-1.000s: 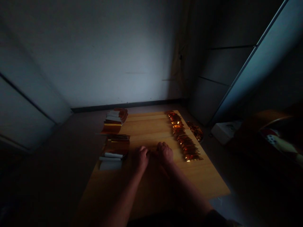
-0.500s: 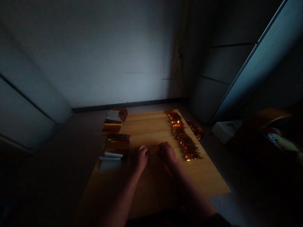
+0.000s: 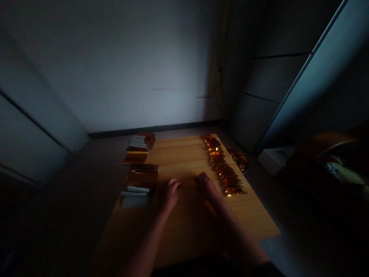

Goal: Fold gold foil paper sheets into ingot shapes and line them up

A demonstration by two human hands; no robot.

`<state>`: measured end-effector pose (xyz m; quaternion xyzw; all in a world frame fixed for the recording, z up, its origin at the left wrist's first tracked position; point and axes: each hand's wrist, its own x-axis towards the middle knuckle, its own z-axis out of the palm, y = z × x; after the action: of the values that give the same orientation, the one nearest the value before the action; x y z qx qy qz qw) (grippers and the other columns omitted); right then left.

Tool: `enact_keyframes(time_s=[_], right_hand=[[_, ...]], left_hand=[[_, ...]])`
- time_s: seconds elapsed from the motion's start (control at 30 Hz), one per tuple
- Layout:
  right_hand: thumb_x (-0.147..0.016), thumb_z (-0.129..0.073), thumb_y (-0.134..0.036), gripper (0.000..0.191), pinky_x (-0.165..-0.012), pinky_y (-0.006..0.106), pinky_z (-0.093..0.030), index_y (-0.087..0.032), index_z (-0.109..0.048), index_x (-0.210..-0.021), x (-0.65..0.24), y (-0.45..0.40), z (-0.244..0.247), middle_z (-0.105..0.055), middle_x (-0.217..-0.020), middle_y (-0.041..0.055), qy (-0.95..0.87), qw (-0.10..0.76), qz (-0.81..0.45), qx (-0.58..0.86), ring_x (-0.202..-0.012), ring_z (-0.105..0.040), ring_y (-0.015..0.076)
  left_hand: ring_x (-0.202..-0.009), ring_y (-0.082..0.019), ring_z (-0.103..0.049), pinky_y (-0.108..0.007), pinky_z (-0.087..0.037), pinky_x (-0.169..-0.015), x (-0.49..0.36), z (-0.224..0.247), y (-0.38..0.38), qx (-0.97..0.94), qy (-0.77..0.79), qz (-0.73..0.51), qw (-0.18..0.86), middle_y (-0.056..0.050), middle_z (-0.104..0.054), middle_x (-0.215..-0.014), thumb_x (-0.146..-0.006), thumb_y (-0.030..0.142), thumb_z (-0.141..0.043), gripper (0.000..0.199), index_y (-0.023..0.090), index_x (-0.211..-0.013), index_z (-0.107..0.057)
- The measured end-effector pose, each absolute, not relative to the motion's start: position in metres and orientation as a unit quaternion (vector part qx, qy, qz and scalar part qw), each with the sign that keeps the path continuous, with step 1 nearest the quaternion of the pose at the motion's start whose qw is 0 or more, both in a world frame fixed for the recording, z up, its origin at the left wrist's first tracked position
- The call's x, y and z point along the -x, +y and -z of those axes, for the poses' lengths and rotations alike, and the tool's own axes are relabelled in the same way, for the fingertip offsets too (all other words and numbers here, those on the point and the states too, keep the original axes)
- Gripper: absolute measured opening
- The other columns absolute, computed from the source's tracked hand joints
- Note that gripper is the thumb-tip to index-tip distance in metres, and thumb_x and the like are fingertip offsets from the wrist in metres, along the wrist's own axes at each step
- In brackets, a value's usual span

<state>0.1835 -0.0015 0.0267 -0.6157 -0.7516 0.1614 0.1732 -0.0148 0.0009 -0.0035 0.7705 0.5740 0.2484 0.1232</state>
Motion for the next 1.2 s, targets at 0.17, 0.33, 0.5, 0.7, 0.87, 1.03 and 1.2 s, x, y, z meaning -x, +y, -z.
enact_keyframes(time_s=[0.17, 0.33, 0.5, 0.7, 0.87, 1.03, 1.2], right_hand=[[-0.084, -0.051, -0.012, 0.018, -0.071, 0.019, -0.043, -0.018, -0.066, -0.091, -0.185, -0.001, -0.014, -0.058, -0.093, 0.0056, -0.743, 0.213, -0.161, 0.613, -0.078, -0.055, 0.0122], [-0.077, -0.055, -0.011, 0.016, -0.066, 0.018, -0.042, -0.020, -0.063, -0.088, -0.183, -0.003, -0.009, -0.057, -0.094, 0.0038, -0.727, 0.274, -0.169, 0.606, -0.076, -0.055, 0.0118], [-0.075, -0.056, -0.015, 0.009, -0.060, 0.019, -0.040, -0.020, -0.060, -0.081, -0.182, -0.007, -0.006, -0.057, -0.091, 0.0020, -0.708, 0.342, -0.172, 0.594, -0.070, -0.053, 0.0117], [-0.074, -0.051, -0.013, 0.011, -0.056, 0.018, -0.036, -0.020, -0.060, -0.075, -0.182, -0.010, -0.004, -0.055, -0.083, 0.0019, -0.708, 0.406, -0.151, 0.558, -0.069, -0.052, 0.0116], [-0.075, -0.052, -0.009, 0.014, -0.057, 0.019, -0.036, -0.018, -0.062, -0.072, -0.180, -0.008, 0.000, -0.054, -0.078, 0.0019, -0.742, 0.382, -0.132, 0.534, -0.066, -0.050, 0.0111], [-0.076, -0.056, -0.010, 0.014, -0.068, 0.023, -0.040, -0.019, -0.067, -0.078, -0.183, -0.004, 0.003, -0.060, -0.084, 0.0050, -0.782, 0.338, -0.088, 0.516, -0.077, -0.053, 0.0152], [-0.084, -0.055, -0.016, 0.015, -0.074, 0.026, -0.041, -0.020, -0.070, -0.083, -0.183, -0.003, 0.002, -0.064, -0.089, 0.0066, -0.803, 0.293, -0.059, 0.516, -0.083, -0.053, 0.0178]], left_hand=[[-0.103, -0.019, -0.057, -0.036, -0.047, -0.093, 0.013, 0.009, -0.002, -0.769, 0.560, -0.292, 0.100, -0.005, -0.063, -0.109, -0.076, 0.001, -0.044, 0.042, 0.023, -0.103, -0.068], [-0.112, -0.021, -0.054, -0.039, -0.046, -0.099, 0.011, 0.015, -0.001, -0.757, 0.563, -0.319, 0.090, -0.006, -0.057, -0.121, -0.080, 0.008, -0.046, 0.042, 0.024, -0.116, -0.061], [-0.120, -0.022, -0.050, -0.040, -0.043, -0.103, 0.011, 0.017, -0.001, -0.743, 0.566, -0.346, 0.088, -0.007, -0.052, -0.128, -0.080, 0.007, -0.045, 0.046, 0.024, -0.123, -0.054], [-0.110, -0.019, -0.055, -0.033, -0.048, -0.095, 0.012, 0.006, -0.009, -0.743, 0.550, -0.372, 0.083, -0.006, -0.054, -0.116, -0.079, 0.008, -0.048, 0.030, 0.023, -0.102, -0.060], [-0.090, -0.016, -0.059, -0.028, -0.049, -0.081, 0.011, -0.002, -0.014, -0.754, 0.564, -0.328, 0.072, -0.004, -0.059, -0.094, -0.082, 0.012, -0.051, 0.016, 0.022, -0.084, -0.063], [-0.087, -0.020, -0.056, -0.032, -0.047, -0.079, 0.011, -0.006, -0.012, -0.774, 0.564, -0.285, 0.042, -0.003, -0.065, -0.088, -0.081, 0.014, -0.055, 0.014, 0.022, -0.080, -0.067], [-0.090, -0.021, -0.056, -0.035, -0.046, -0.083, 0.011, -0.002, -0.010, -0.778, 0.566, -0.270, 0.045, -0.003, -0.069, -0.095, -0.082, 0.013, -0.052, 0.018, 0.023, -0.083, -0.068]])
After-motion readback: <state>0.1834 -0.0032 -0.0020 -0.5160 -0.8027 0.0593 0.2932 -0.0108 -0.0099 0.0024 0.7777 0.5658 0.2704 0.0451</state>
